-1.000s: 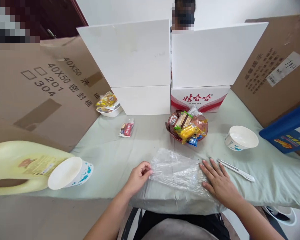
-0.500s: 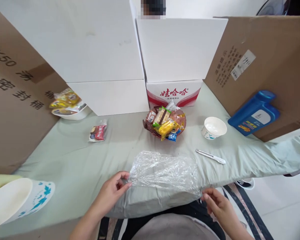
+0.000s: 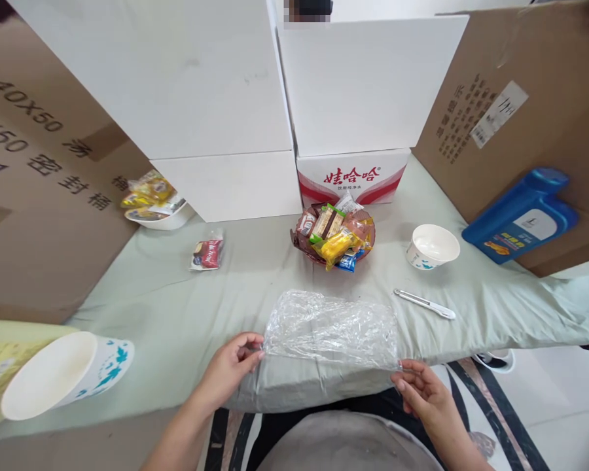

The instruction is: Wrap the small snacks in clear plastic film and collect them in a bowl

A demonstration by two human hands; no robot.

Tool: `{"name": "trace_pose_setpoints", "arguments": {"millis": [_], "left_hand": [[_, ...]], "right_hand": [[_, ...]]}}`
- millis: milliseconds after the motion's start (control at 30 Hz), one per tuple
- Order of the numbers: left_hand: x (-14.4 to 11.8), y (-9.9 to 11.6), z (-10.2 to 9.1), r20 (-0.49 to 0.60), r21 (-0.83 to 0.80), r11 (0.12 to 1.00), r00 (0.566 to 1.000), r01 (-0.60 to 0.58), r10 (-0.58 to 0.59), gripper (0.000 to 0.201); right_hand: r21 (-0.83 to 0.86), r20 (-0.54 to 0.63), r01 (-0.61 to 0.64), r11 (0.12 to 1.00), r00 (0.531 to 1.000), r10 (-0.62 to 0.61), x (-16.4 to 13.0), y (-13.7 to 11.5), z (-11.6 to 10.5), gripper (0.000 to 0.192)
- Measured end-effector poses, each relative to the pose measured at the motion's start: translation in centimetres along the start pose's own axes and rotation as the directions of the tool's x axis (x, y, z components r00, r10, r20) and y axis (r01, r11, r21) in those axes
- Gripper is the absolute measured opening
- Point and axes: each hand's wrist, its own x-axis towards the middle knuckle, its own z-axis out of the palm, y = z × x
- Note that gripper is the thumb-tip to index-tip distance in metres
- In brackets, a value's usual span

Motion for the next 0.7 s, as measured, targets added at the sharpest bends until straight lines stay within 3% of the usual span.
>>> {"name": "trace_pose_setpoints", "arguments": {"millis": [200,467,700], "left_hand": [[0.4,-0.2,0.4,-0.022,-0.091,0.996,1.000,0.013,-0.015,0.048],[0.1,0.6,0.4,-0.001,-0.067,0.997,1.000,0.031,-0.031,0.035],[-0.4,0.9,0.5,0.052,-0.053,0.998,0.998,0.021,-0.018,0.032]], "right_hand": [[0.009,-0.003,-0.004,1.000,1.000,0.004,-0.3,-0.6,0.5,0.053],[-0.035,0.034,-0.039,0.999,0.999,0.041,-0.1,0.4,0.2,0.049],[-0.171,0.058,-0.016,0.985,0.998,0.026,0.4,1.8,-0.2,0.059]]}}
